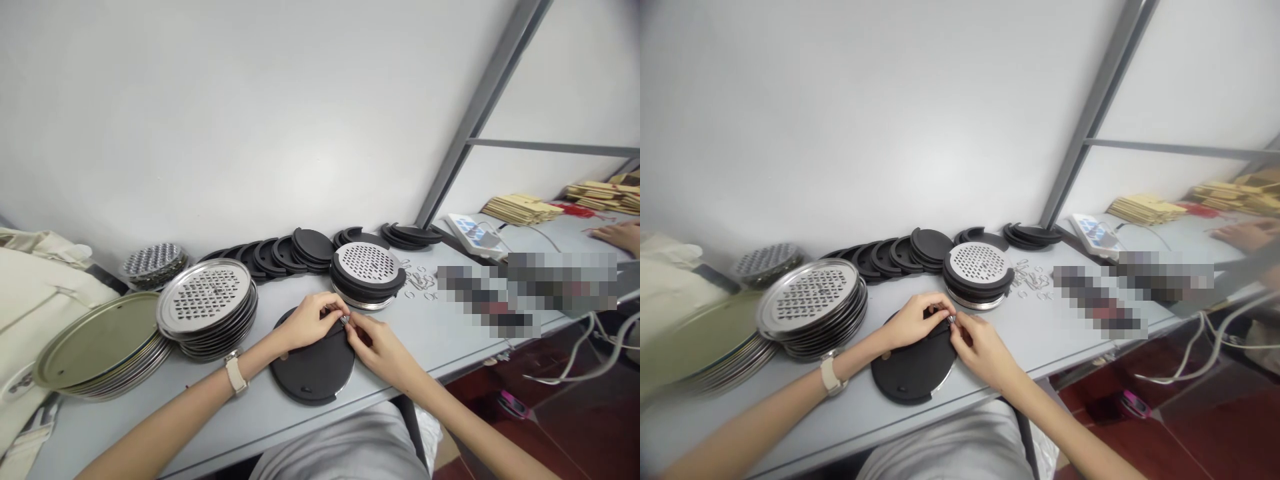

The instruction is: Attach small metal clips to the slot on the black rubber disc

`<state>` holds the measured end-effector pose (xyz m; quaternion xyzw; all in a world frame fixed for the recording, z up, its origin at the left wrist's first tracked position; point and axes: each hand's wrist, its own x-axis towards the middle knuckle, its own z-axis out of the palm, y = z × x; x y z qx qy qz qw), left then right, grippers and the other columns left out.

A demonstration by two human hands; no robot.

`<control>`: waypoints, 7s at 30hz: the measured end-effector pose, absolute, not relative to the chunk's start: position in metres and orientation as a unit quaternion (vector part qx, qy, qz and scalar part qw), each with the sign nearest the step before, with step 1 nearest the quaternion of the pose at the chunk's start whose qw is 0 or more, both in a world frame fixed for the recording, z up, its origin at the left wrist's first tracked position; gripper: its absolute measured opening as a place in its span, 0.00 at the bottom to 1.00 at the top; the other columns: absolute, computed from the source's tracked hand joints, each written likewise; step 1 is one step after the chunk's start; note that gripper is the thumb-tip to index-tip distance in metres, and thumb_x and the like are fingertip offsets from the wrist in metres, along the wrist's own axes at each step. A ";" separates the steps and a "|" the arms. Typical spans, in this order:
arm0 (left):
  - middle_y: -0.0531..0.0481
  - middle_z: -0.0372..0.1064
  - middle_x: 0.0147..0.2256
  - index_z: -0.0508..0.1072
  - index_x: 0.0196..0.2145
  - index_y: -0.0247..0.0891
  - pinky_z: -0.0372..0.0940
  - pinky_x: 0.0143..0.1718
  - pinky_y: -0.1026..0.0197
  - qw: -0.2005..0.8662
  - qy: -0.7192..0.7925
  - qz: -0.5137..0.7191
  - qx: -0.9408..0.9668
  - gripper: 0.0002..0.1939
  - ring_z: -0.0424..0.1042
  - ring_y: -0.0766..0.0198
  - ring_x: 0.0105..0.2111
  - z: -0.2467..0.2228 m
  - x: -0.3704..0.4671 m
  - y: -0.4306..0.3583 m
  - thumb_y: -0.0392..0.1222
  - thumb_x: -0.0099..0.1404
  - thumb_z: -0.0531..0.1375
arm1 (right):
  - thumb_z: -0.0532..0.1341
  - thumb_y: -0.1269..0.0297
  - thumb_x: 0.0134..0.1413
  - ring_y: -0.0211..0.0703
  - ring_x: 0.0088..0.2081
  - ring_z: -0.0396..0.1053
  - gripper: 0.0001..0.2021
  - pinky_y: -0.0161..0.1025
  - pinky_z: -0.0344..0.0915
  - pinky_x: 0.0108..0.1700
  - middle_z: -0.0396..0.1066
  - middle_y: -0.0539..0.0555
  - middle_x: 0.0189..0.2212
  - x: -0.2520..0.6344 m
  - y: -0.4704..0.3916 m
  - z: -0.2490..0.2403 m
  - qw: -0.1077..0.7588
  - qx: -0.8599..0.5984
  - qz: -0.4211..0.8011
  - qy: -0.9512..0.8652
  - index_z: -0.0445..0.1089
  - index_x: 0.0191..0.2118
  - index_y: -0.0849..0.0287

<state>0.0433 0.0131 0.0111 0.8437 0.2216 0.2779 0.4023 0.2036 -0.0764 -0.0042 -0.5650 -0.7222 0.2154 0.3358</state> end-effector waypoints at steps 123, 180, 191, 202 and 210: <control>0.42 0.72 0.32 0.72 0.33 0.31 0.61 0.34 0.60 -0.036 0.485 0.105 0.868 0.18 0.73 0.57 0.34 0.005 0.045 0.034 0.37 0.72 0.45 | 0.48 0.62 0.63 0.36 0.21 0.56 0.15 0.35 0.49 0.27 0.55 0.45 0.17 0.198 -0.061 -0.007 0.304 -0.608 0.198 -0.706 0.51 0.23 0.56; 0.40 0.71 0.33 0.72 0.35 0.30 0.62 0.35 0.58 -0.045 0.483 0.080 0.871 0.17 0.72 0.55 0.35 0.008 0.045 0.031 0.35 0.72 0.44 | 0.47 0.63 0.63 0.35 0.21 0.55 0.15 0.34 0.49 0.27 0.54 0.45 0.18 0.198 -0.062 -0.007 0.297 -0.594 0.188 -0.724 0.50 0.24 0.56; 0.41 0.72 0.32 0.71 0.34 0.30 0.62 0.33 0.59 -0.045 0.487 0.078 0.869 0.17 0.73 0.56 0.34 0.008 0.045 0.032 0.35 0.72 0.45 | 0.47 0.62 0.64 0.35 0.21 0.53 0.15 0.34 0.47 0.27 0.53 0.45 0.18 0.199 -0.060 -0.009 0.295 -0.586 0.188 -0.731 0.49 0.25 0.56; 0.41 0.72 0.32 0.71 0.34 0.30 0.62 0.34 0.59 -0.042 0.485 0.076 0.870 0.17 0.73 0.55 0.34 0.008 0.045 0.032 0.35 0.72 0.45 | 0.49 0.63 0.61 0.33 0.20 0.49 0.15 0.34 0.45 0.26 0.51 0.44 0.17 0.197 -0.065 -0.008 0.300 -0.599 0.187 -0.719 0.48 0.23 0.56; 0.40 0.72 0.33 0.72 0.35 0.29 0.63 0.34 0.58 -0.043 0.490 0.078 0.867 0.16 0.73 0.55 0.35 0.009 0.045 0.031 0.35 0.72 0.46 | 0.47 0.62 0.63 0.35 0.21 0.55 0.14 0.34 0.46 0.27 0.55 0.45 0.18 0.196 -0.060 -0.011 0.301 -0.607 0.183 -0.712 0.51 0.25 0.56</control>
